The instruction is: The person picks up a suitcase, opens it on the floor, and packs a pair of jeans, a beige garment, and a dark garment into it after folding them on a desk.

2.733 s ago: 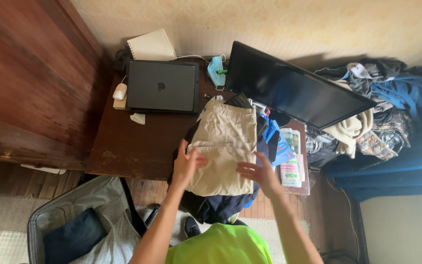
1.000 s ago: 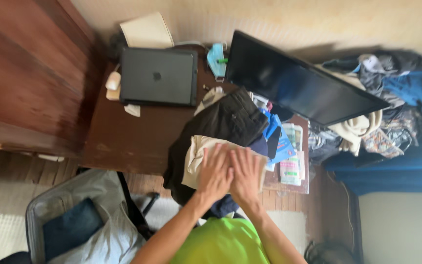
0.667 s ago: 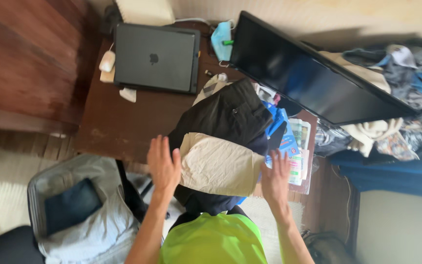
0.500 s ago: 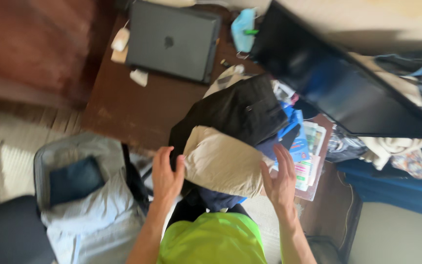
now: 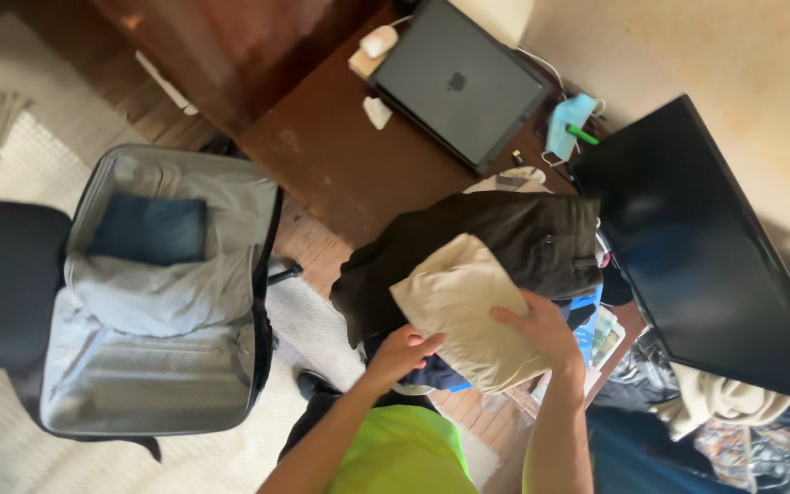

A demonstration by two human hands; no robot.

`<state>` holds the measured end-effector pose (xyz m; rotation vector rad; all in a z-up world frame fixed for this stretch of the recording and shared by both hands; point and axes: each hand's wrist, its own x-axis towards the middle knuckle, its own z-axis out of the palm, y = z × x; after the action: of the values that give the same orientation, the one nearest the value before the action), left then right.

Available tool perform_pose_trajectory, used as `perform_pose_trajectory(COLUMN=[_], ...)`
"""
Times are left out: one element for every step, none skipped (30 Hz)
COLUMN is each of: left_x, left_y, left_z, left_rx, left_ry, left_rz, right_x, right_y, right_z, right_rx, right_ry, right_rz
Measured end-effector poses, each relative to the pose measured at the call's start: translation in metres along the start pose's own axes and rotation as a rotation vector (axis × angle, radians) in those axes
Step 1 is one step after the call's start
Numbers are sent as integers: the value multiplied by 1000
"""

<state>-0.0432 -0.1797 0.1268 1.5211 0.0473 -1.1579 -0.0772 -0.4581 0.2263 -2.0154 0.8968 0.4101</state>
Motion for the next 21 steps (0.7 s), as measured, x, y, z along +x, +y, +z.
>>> perform_pose_trajectory(left_x=[-7, -16, -26, -36, -44, -48, -54, -55, -51, -48, -40, -29, -18, -3, 10, 20, 26, 30, 32, 34, 33], left_y=[1, 3, 6, 11, 17, 25, 30, 38, 48, 57, 68, 78, 85, 93, 97, 100, 101, 102, 104, 107, 109], left_z=[0, -2, -4, -4, -7, -14, -17, -16, -20, -20, -20, -18, -13, -10, -8, -5, -4, -3, -2, 1, 2], left_rx=[-66, -77, 102, 280, 276, 288, 290, 279, 248, 216, 217, 196, 173, 171, 247, 323, 320, 331, 346, 347, 285], left_ry=[63, 61, 144, 230, 218, 381, 555, 551, 599, 642, 649, 567, 485, 492, 539, 586, 598, 595, 586, 593, 583], left_rz=[25, 35, 97, 162, 175, 376, 562, 563, 804, 1045, 1059, 1054, 1042, 1050, 1043, 1034, 1026, 993, 954, 942, 901], right_x=[-7, -14, -23, -31, -36, -36, -33, -27, -17, -6, 12, 30, 47, 64, 78, 90, 98, 105, 109, 112, 112], right_y=[-7, -17, -26, -36, -47, -58, -68, -77, -86, -92, -102, -110, -116, -120, -124, -127, -128, -131, -133, -134, -134], right_z=[6, 10, 11, 9, 4, 1, 0, -2, -2, -1, 1, 5, 7, 8, 10, 9, 7, 3, 0, -5, -10], right_rx=[-13, -120, -227, -239, -219, -199, -211, -204, -186, -246, -306, -388, -472, -477, -726, -971, -974, -928, -874, -871, -780], right_ry=[5, 237, 472, 485, 450, 415, 416, 324, 231, 148, 70, -2, -82, -81, -168, -249, -261, -357, -454, -468, -516], right_rz=[-6, -375, -745, -748, -753, -758, -757, -797, -840, -909, -988, -1044, -1093, -1102, -1003, -891, -899, -833, -761, -764, -817])
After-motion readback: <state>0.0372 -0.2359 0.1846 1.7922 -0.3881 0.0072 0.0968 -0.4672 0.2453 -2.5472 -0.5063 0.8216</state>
